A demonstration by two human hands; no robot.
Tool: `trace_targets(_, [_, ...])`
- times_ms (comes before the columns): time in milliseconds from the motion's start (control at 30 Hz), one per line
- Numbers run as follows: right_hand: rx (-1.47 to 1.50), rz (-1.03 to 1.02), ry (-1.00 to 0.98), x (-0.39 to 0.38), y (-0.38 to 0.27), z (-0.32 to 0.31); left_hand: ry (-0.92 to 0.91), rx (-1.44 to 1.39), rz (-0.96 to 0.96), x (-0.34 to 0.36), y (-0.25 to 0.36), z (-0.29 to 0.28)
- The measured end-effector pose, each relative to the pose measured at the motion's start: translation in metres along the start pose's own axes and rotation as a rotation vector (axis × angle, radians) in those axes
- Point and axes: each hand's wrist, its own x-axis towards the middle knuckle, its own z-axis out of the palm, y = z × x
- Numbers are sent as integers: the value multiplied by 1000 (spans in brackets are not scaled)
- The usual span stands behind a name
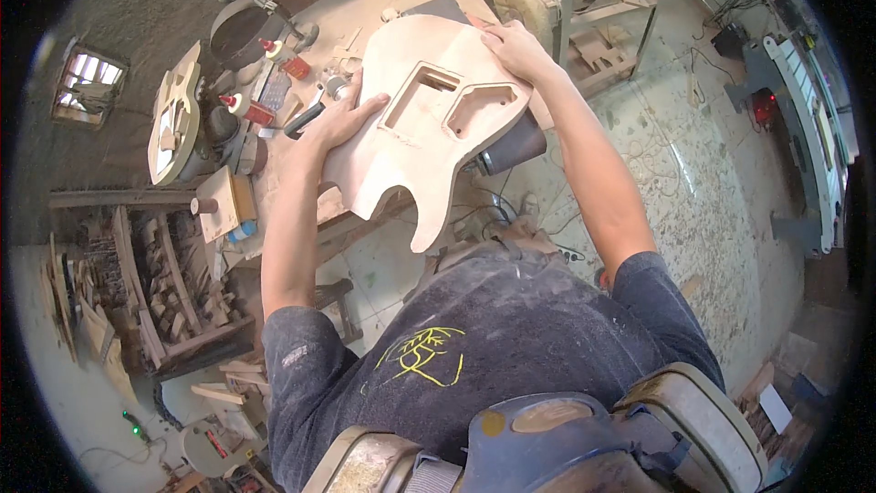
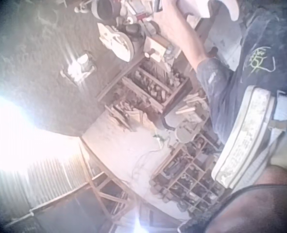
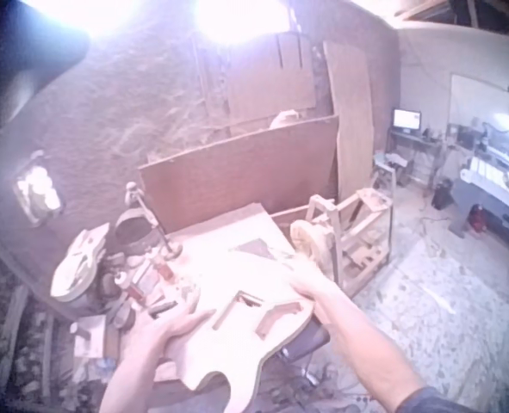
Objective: The person sands the sides of a wooden guitar body using a stationary belt sander, rotating the body to reach all edges and occasionally lifting it to check the progress.
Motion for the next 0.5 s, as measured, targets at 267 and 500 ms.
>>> trace_targets(267, [99, 22, 5, -14, 33, -28, -77, -11, 102, 22, 39, 3])
trace_targets(500, [137, 120, 43, -22, 45, -47, -90, 10, 162, 53, 45, 18])
